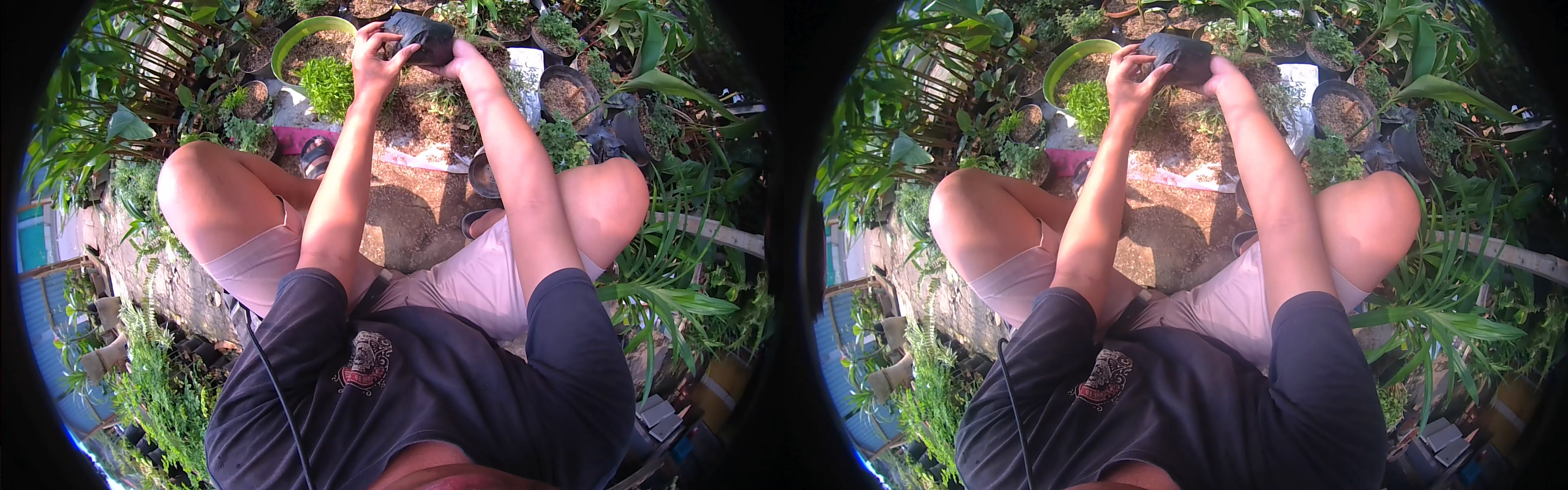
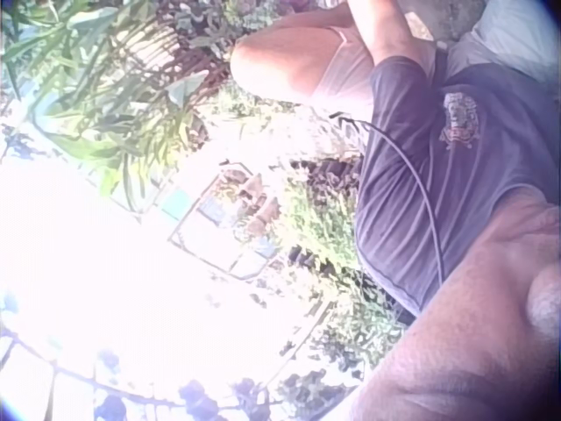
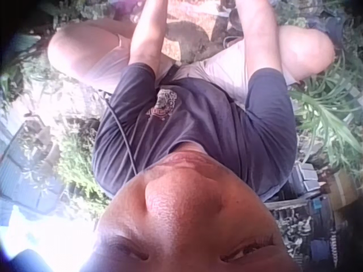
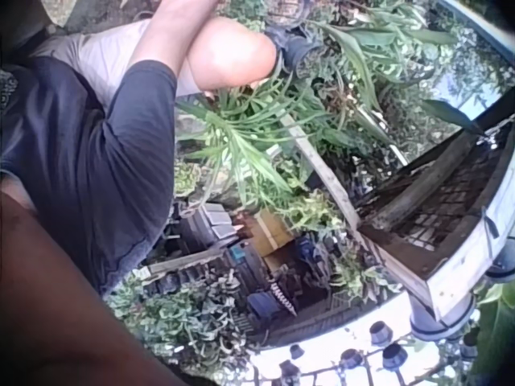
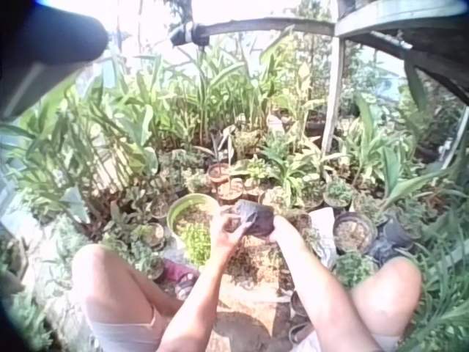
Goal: The person sits cross-legged on the ground and repeatedly removes small plants from black plastic nursery bags. They place the plants into a green bowl filled with soil and then into small white cups, pressing the soil around the roots.
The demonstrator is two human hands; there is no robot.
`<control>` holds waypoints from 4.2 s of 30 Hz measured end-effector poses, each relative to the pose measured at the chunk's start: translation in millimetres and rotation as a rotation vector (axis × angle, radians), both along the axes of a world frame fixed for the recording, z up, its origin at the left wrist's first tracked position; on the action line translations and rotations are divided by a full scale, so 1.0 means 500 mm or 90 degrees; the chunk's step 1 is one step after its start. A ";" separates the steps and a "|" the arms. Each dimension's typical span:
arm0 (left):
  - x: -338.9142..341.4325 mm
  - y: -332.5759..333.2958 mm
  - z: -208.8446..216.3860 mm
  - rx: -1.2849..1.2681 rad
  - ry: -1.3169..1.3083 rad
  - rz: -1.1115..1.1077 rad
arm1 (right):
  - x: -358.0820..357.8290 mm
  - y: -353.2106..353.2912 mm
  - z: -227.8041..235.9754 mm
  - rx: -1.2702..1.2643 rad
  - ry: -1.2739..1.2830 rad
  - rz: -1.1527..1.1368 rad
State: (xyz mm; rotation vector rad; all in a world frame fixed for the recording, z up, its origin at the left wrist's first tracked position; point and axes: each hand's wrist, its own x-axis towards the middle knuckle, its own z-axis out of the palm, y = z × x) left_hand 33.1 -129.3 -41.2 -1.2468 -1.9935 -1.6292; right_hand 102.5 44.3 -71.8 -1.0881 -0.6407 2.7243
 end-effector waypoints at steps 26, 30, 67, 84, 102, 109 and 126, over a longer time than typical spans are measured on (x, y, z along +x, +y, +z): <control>-0.017 0.011 0.032 0.130 -0.032 0.099 | -0.067 0.084 -0.131 0.008 0.102 -0.080; -0.045 -0.003 0.062 0.245 -0.077 0.153 | -0.040 0.103 -0.137 0.091 0.018 -0.166; -0.067 -0.022 0.041 0.236 -0.108 0.266 | 0.104 -0.307 -0.361 1.072 -0.500 0.129; -0.037 -0.021 0.052 0.233 -0.142 0.216 | 0.119 -0.251 -0.369 0.776 -0.554 0.304; -0.008 0.056 0.055 0.291 -0.278 -0.010 | 0.189 -0.055 0.156 0.425 0.201 0.144; 0.120 0.115 0.066 0.168 -0.356 -0.212 | 0.318 0.037 0.325 0.461 0.060 0.172; 0.121 0.111 -0.041 0.163 -0.307 -0.135 | 0.870 0.349 0.242 0.592 -0.802 0.439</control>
